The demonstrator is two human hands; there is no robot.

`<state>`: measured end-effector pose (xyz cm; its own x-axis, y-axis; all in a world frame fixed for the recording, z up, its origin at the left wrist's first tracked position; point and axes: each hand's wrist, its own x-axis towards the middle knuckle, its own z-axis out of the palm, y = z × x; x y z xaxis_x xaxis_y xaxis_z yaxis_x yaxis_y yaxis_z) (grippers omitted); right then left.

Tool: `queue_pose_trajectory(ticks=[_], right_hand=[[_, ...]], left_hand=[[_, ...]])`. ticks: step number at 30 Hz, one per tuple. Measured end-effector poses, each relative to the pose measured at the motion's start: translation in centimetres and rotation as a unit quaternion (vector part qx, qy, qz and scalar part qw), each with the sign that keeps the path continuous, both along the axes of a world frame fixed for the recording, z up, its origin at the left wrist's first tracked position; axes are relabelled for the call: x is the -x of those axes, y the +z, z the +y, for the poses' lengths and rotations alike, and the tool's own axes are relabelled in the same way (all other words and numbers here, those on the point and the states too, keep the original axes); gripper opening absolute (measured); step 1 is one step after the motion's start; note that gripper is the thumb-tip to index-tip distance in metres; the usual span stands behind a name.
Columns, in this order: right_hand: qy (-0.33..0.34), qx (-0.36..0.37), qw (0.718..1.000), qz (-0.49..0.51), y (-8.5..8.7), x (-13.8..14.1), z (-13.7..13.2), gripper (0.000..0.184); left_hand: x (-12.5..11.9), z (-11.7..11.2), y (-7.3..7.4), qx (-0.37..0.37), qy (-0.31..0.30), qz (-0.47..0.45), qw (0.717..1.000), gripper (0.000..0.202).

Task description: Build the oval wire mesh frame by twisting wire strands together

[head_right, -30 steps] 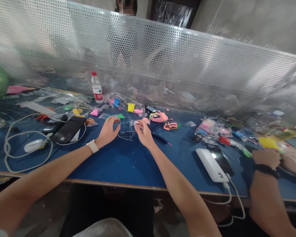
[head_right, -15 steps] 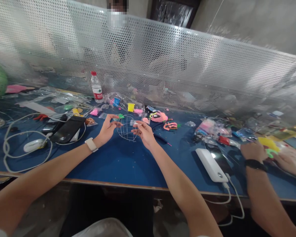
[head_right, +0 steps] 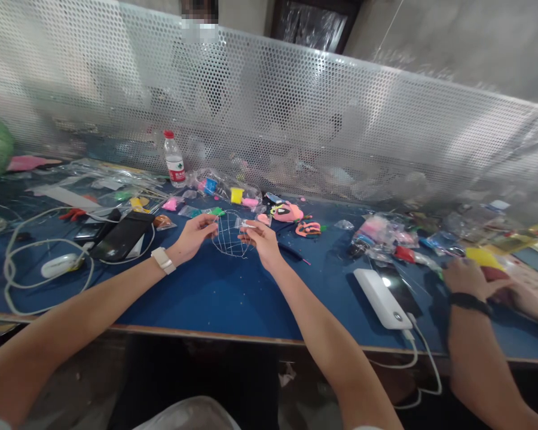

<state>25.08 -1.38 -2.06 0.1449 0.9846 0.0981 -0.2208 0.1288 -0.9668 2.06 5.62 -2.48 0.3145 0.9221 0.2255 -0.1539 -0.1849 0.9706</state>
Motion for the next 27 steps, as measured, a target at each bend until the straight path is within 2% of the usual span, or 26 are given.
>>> queue_pose_trajectory(ticks=[4,8,12,17,20,27], right_hand=[[-0.005,0.012,1.0,-0.013,-0.2,0.1,0.1,0.048],[-0.012,0.012,1.0,-0.013,0.0,0.3,0.1,0.047],[-0.026,0.011,1.0,-0.004,0.1,0.2,0.0,0.047],[-0.047,0.008,0.999,0.013,0.3,-0.2,0.1,0.045],[-0.052,0.01,0.998,0.02,0.4,-0.3,0.1,0.044],[-0.049,0.012,0.999,0.017,0.3,0.1,0.2,0.041]], left_hand=[[0.1,-0.1,0.3,-0.01,0.032,0.022,0.999,0.028],[0.1,-0.3,0.5,-0.002,0.029,0.036,0.999,0.028],[-0.1,-0.5,0.5,0.011,-0.001,0.043,0.999,0.027],[0.0,-0.9,0.8,0.03,-0.076,0.055,0.995,0.037],[0.1,-1.0,0.9,0.029,-0.098,0.054,0.993,0.038],[0.1,-0.8,0.8,0.015,-0.05,0.035,0.998,0.034]])
